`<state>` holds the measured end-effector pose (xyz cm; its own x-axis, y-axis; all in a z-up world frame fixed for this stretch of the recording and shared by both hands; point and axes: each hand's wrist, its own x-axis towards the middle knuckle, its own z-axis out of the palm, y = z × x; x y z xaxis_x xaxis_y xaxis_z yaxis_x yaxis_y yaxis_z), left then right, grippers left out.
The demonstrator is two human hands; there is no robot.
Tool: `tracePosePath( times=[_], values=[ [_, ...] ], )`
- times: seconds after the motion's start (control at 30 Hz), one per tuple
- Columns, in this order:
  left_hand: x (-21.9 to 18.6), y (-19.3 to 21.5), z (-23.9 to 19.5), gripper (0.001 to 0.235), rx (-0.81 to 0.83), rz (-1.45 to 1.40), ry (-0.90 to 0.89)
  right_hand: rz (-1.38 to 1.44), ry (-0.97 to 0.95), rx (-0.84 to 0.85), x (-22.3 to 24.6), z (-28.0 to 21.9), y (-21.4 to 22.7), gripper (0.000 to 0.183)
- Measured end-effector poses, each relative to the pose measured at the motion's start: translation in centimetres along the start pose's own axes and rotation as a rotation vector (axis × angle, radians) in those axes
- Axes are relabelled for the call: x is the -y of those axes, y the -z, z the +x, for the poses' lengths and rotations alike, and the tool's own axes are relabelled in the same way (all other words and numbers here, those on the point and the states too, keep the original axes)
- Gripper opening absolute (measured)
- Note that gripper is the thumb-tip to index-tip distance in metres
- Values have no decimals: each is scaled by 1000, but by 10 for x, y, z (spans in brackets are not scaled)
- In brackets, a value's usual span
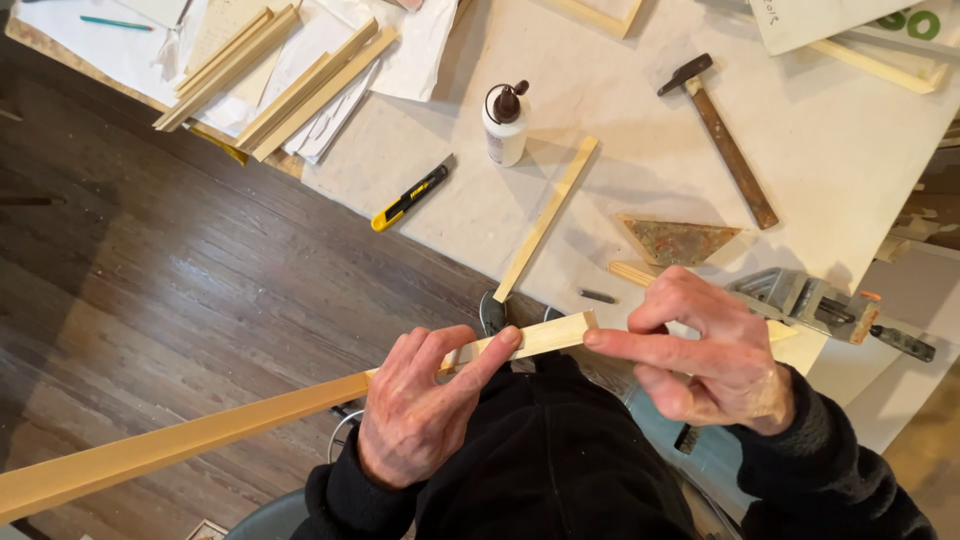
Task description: The person is assembling wooden picture frames by applying glue and using a corner clamp to secure the joints.
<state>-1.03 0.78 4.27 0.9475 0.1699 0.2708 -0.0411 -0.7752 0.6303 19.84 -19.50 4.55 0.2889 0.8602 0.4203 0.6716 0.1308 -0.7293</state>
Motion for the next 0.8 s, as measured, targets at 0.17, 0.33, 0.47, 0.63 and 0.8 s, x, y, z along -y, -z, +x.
tracePosePath(
  times=[0.17,0.33,0.47,0.63,0.8],
  values=[
    [-2,1,-1,60,-10,8,0,27,-8,-40,1,-1,-1,47],
    [-2,2,-3,63,3,4,6,41,-19,-97,3,-6,0,47],
    [-1,1,-3,61,-8,3,-6,-2,-21,-59,2,-9,1,46],
    [-2,2,-4,61,2,-5,-26,-52,-6,6,7,-5,2,47],
    [-3,3,-5,61,-2,0,-23,-42,-8,2,6,-2,2,47]
  ],
)
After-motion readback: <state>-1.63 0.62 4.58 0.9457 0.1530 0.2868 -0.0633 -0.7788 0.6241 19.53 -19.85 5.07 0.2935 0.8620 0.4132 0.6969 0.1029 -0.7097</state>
